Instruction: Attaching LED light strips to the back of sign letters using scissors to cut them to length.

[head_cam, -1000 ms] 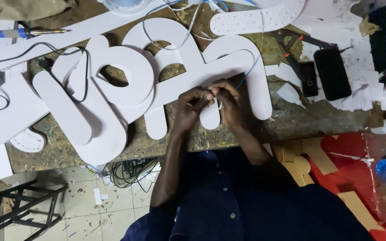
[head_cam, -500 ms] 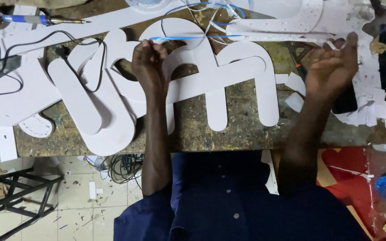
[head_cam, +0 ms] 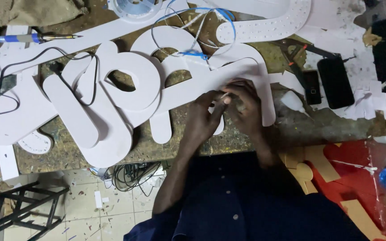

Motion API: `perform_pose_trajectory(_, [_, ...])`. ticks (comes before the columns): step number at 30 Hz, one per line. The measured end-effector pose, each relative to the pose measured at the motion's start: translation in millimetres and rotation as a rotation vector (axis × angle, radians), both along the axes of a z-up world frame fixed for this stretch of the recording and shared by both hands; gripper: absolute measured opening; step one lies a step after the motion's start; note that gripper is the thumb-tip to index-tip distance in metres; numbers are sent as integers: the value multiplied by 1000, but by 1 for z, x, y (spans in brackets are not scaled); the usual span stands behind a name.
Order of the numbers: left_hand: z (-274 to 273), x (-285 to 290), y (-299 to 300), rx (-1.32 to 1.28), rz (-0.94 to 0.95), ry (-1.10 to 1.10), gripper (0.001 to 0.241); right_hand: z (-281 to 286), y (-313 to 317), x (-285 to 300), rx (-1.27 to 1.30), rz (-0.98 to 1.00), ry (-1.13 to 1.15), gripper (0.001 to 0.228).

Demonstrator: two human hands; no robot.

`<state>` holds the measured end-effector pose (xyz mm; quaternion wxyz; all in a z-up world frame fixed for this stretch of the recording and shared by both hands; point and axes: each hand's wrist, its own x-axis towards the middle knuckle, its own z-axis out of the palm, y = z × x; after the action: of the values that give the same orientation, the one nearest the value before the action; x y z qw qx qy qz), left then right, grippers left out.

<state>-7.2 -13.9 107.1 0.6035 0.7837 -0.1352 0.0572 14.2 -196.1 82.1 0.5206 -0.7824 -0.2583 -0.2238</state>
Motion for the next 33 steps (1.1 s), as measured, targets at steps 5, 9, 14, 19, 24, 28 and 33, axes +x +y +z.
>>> perform_pose_trajectory(5, [-12,4,8,-164,60,245,16,-11,14,3,-109,11,8,32])
perform_pose_trajectory(9, [-10,5,21,-149,78,295,16,-5,17,-4,-149,62,52,44])
perform_pose_trajectory(14, [17,-9,30,-165,154,166,22,-15,12,-5,-228,-32,93,18])
perform_pose_trajectory(19, [40,-4,59,-175,300,-20,18,-85,-48,5,-41,-31,262,11])
perform_pose_trajectory(24, [62,-11,88,-141,390,-187,22,-84,-143,13,-324,-213,94,18])
perform_pose_trajectory(28, [72,-16,70,13,197,-9,14,9,-138,-14,-468,-206,407,83])
perform_pose_trajectory(33, [67,-9,44,111,-14,98,25,-1,-87,10,573,-105,165,90])
